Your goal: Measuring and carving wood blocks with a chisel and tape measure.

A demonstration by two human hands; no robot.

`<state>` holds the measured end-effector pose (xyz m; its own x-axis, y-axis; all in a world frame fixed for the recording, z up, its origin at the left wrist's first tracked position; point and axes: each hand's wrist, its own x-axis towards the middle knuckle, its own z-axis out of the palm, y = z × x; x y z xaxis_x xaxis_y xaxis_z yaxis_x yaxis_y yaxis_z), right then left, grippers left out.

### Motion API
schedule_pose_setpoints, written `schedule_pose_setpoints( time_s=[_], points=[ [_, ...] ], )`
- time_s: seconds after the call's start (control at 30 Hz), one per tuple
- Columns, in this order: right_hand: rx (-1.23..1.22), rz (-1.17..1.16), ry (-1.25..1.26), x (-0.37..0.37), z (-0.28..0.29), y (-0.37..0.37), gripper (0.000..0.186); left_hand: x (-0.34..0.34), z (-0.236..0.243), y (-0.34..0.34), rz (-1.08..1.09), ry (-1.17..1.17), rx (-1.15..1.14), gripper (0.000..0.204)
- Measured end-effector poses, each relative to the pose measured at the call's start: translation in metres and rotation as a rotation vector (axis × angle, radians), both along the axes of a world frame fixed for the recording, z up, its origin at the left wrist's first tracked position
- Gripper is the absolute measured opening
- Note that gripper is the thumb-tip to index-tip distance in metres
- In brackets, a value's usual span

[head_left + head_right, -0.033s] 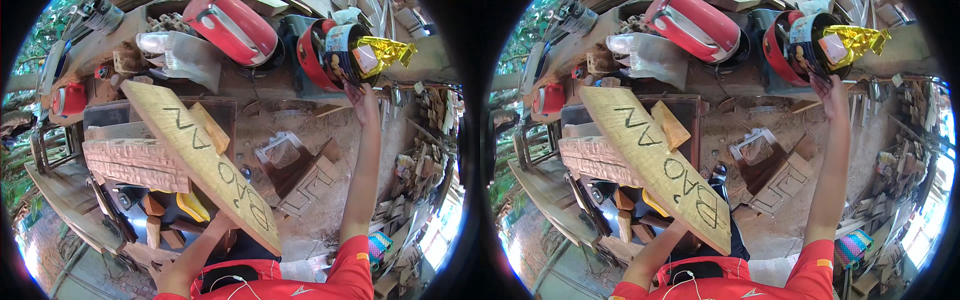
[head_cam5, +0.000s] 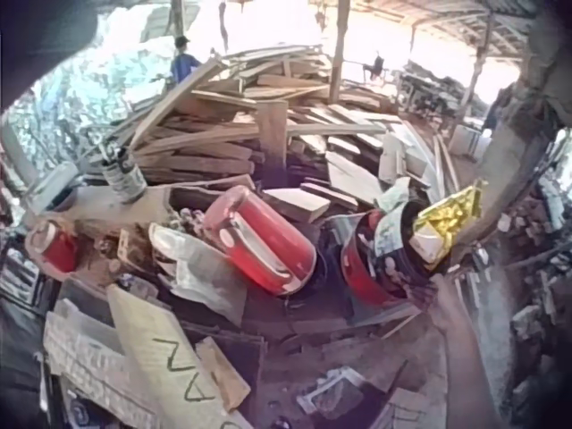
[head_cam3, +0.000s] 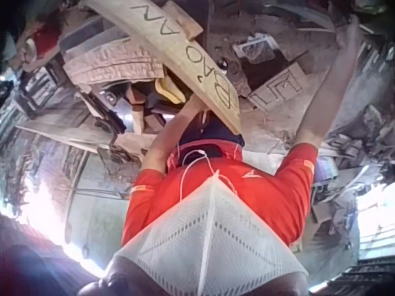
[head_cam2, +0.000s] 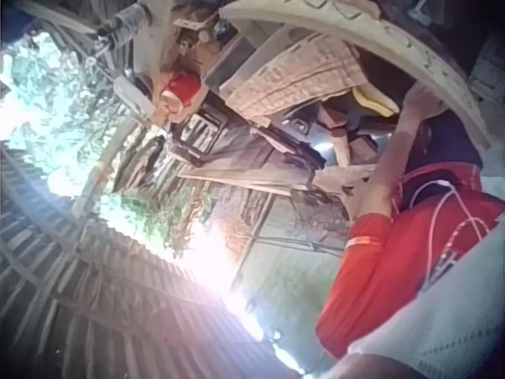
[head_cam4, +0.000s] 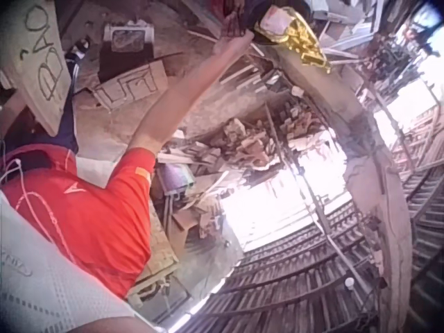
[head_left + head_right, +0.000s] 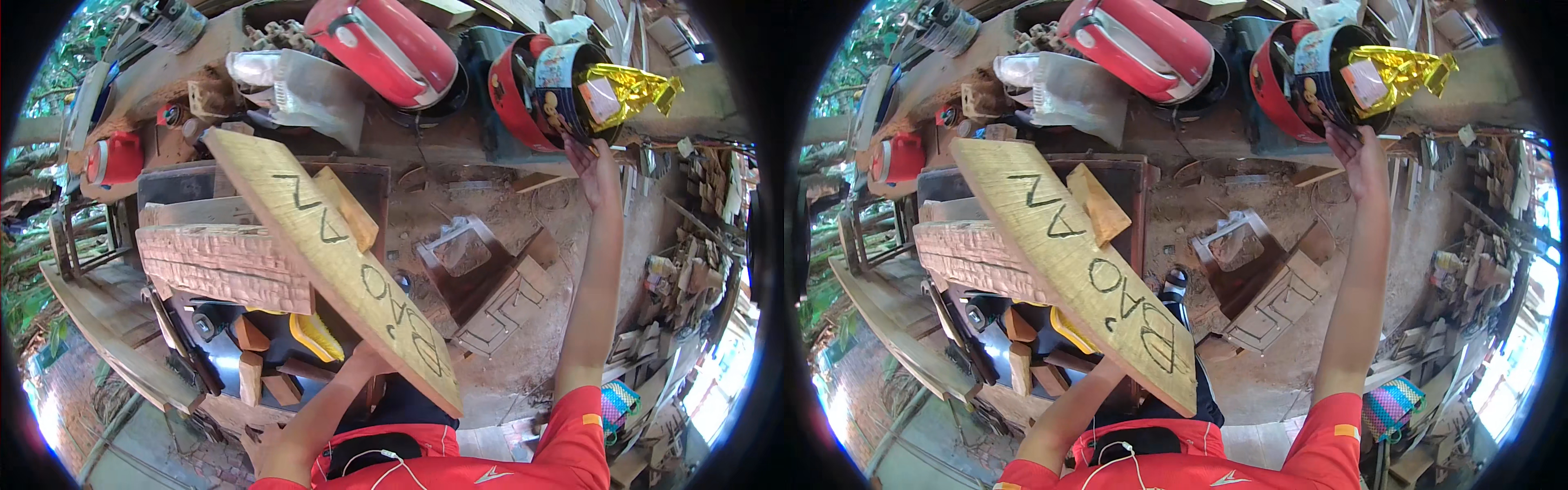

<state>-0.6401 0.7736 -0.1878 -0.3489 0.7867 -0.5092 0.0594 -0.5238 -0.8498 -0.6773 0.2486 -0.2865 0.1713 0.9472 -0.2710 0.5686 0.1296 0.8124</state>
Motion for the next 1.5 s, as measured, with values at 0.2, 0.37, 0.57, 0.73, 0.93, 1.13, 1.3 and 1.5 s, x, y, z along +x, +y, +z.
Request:
schedule_pose_setpoints(
  time_s=[0.2, 0.37, 0.57, 0.73, 0.93, 1.13, 1.3, 1.5],
  points=[
    [0.003, 0.013, -0.061, 0.025, 0.009, 0.000, 0.050, -0.021, 0.036, 0.016, 0.363, 0.049, 0.484, 0.048],
    [0.240, 0.155, -0.638, -0.006, 0.055, -0.074, 0.045, -0.015, 0.015, -0.003, 0.321, 0.195, 0.418, 0.033],
    [0.962, 0.406, -0.752, -0.071, 0.065, -0.125, 0.026, 0.009, -0.008, -0.006, 0.048, 0.094, 0.124, 0.042],
    [1.326, 0.483, -0.359, -0.197, 0.059, -0.173, 0.030, -0.005, 0.008, -0.008, 0.048, 0.217, 0.207, 0.040],
    [0.979, 0.550, -0.335, -0.263, 0.007, -0.170, 0.038, 0.005, 0.003, -0.006, 0.057, 0.249, 0.301, 0.043],
    [0.558, 0.221, 0.123, -0.262, -0.007, -0.145, 0.019, 0.003, 0.002, -0.010, 0.002, 0.276, 0.240, 0.046],
    [0.449, 0.103, 0.263, -0.218, 0.020, -0.087, 0.018, -0.001, -0.003, -0.001, -0.057, 0.191, 0.203, 0.047],
    [0.637, 0.072, 0.411, -0.187, 0.110, -0.061, 0.015, 0.003, -0.008, -0.010, 0.142, 0.135, 0.355, 0.044]
  ],
)
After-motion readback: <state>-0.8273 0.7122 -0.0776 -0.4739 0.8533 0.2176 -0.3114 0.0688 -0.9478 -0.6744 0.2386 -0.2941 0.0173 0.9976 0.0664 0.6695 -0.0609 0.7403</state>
